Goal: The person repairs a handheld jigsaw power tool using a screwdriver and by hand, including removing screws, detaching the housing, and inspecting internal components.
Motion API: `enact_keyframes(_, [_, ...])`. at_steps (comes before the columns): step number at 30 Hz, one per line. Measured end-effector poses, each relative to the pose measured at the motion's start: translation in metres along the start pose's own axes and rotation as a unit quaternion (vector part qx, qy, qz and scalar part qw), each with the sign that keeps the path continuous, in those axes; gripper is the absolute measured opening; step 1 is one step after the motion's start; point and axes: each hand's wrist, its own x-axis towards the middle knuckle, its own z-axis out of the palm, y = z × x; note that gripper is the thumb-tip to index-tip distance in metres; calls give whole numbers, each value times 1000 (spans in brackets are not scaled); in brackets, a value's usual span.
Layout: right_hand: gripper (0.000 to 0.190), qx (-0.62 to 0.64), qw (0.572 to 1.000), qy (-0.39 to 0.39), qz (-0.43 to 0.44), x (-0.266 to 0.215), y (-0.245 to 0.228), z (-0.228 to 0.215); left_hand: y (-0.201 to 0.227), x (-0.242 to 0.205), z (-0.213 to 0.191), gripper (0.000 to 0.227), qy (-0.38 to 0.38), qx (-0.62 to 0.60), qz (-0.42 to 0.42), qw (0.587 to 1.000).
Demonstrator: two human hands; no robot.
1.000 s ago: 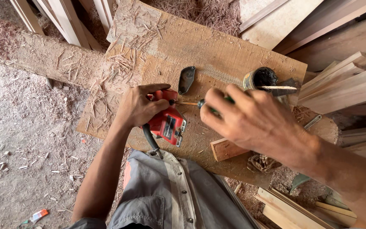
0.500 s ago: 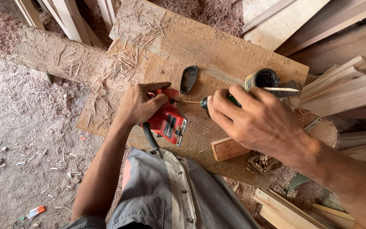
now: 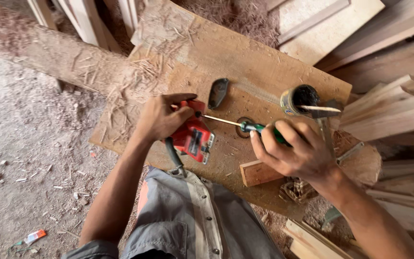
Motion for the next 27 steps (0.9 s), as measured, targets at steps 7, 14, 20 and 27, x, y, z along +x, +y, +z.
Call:
enact_keyframes(7, [36, -45, 997, -55, -38, 51, 21, -37, 7, 4, 7, 53, 34, 41, 31, 998])
enact_keyframes(14, [46, -93, 946, -312, -16, 44, 31, 12, -15, 22, 20, 55, 20, 50, 8, 999])
enact_keyframes(20, [38, -44, 985, -153, -60, 43, 33, 18, -20, 23, 17, 58, 0, 27, -10, 1000])
enact_keyframes(27, [29, -37, 990, -90, -105, 70, 35, -5, -7, 16, 2, 65, 10, 32, -7, 999])
